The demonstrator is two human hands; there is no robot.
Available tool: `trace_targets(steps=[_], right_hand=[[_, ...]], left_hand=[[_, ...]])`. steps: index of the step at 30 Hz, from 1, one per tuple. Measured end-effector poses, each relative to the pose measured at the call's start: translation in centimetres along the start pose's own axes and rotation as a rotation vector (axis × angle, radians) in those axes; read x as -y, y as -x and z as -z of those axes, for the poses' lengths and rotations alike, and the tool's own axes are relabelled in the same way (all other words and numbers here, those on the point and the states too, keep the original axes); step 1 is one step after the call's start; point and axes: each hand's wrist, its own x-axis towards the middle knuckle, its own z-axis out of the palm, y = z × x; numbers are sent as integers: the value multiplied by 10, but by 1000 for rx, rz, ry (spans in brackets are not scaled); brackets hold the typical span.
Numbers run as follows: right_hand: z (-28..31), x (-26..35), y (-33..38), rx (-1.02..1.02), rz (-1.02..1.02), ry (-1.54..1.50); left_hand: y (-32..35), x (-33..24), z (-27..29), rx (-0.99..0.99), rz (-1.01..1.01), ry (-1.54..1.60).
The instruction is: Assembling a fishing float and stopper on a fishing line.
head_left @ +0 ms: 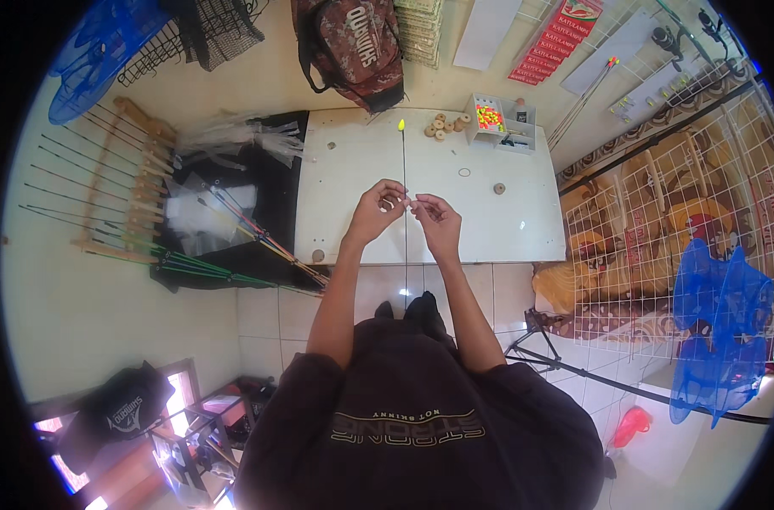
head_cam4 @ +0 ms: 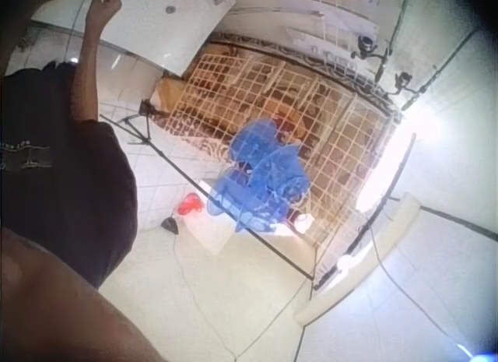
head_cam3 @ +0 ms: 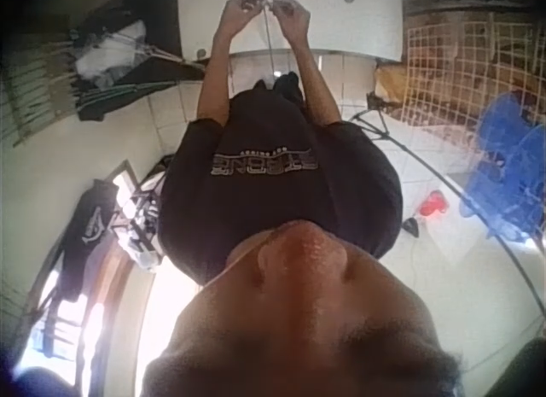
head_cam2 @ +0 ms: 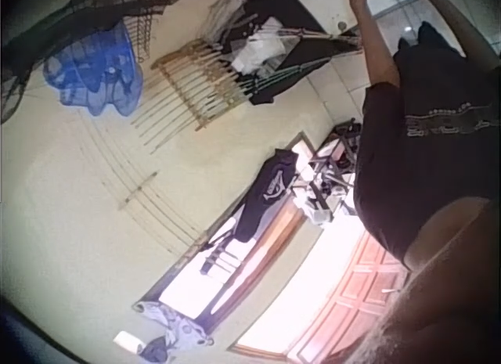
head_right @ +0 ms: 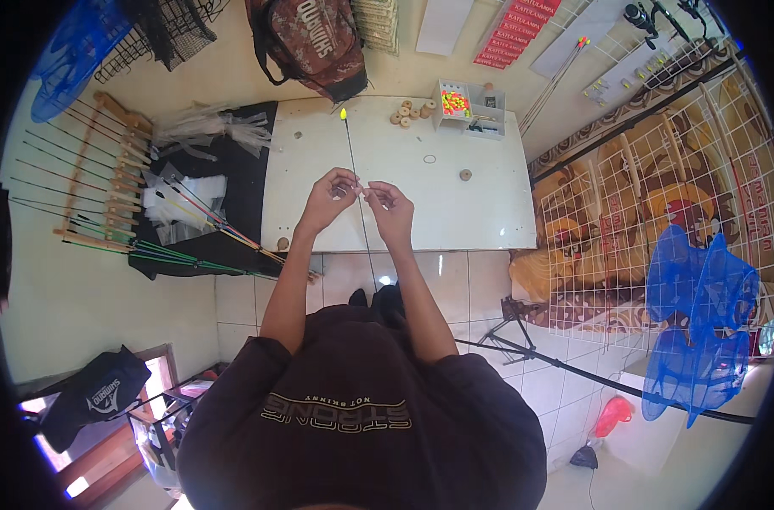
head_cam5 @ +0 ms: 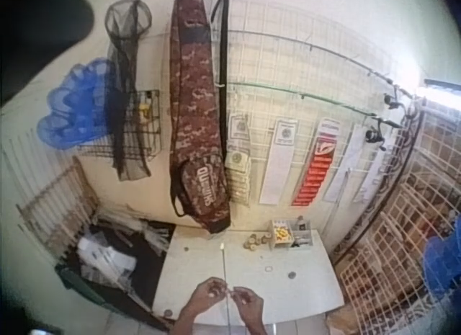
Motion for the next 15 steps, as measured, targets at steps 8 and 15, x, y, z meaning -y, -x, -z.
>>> trace_targets(steps=[8, 15], right_hand=[[1, -4, 2, 1, 51, 105], [3, -10, 0, 4, 128, 132]], left_hand=[[1, 8, 1, 1, -37, -11], [3, 6, 0, 2, 8, -41]])
